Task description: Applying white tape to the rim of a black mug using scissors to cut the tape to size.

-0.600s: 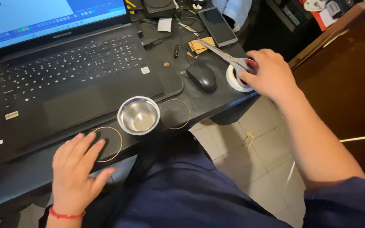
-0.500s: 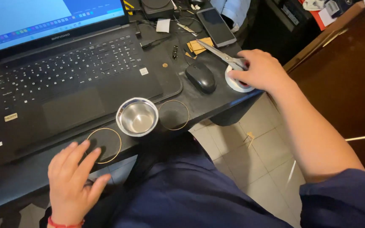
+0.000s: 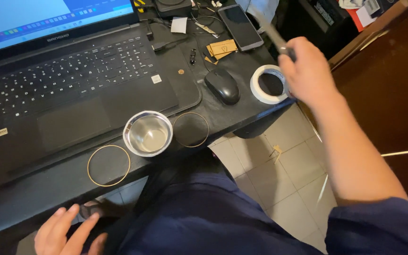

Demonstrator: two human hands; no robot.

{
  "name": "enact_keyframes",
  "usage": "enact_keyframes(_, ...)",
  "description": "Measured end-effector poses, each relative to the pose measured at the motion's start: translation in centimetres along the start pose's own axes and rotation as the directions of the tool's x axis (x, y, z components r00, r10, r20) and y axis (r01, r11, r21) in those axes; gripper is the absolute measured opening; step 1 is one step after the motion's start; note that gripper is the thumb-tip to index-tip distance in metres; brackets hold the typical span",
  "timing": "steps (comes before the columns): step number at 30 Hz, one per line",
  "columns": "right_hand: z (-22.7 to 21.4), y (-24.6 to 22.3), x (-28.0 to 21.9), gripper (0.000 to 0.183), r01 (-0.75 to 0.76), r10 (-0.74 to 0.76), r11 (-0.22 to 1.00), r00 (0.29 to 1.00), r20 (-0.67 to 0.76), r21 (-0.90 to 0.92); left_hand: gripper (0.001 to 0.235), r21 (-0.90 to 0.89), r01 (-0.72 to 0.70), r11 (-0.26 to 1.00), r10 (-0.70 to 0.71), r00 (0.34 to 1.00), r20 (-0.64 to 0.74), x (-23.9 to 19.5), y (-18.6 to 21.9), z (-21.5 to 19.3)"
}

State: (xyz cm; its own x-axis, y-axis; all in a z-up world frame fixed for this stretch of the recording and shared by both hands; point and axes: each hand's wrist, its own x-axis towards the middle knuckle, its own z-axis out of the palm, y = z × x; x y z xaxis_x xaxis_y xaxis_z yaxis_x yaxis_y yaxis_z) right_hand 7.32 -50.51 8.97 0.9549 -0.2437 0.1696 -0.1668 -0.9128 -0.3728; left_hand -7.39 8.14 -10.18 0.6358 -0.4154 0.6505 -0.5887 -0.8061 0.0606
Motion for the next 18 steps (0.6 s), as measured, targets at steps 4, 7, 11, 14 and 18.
enact_keyframes(4,-2.1,0.7,-3.8,0.021,-0.029,0.014,0.991,0.993,0.118,0.129,0.034,-0.02,0.067,0.998,-0.066,0.998,0.022,0.4,2.3,-0.1)
enact_keyframes(7,-0.8,1.8,-5.3,0.038,0.067,0.047,0.963,0.913,0.405,-0.261,0.029,-0.077,0.006,0.997,-0.005,1.0,0.023,1.7,3.6,0.2)
enact_keyframes(11,1.7,4.8,-6.6,0.013,-0.082,0.136,0.978,0.949,0.283,-0.193,0.023,-0.237,-0.094,0.967,0.094,0.995,-0.013,6.5,6.6,-1.3)
enact_keyframes(14,0.2,5.2,-8.9,0.016,-0.067,0.071,0.997,0.971,0.229,-0.028,0.018,-0.329,-0.112,0.938,0.11,0.994,-0.024,10.8,9.6,-4.6)
enact_keyframes(18,-4.0,4.6,-13.7,0.026,-0.134,0.117,0.991,0.91,0.397,0.016,0.024,-0.478,-0.103,0.872,0.118,0.993,0.002,12.9,11.6,-7.6)
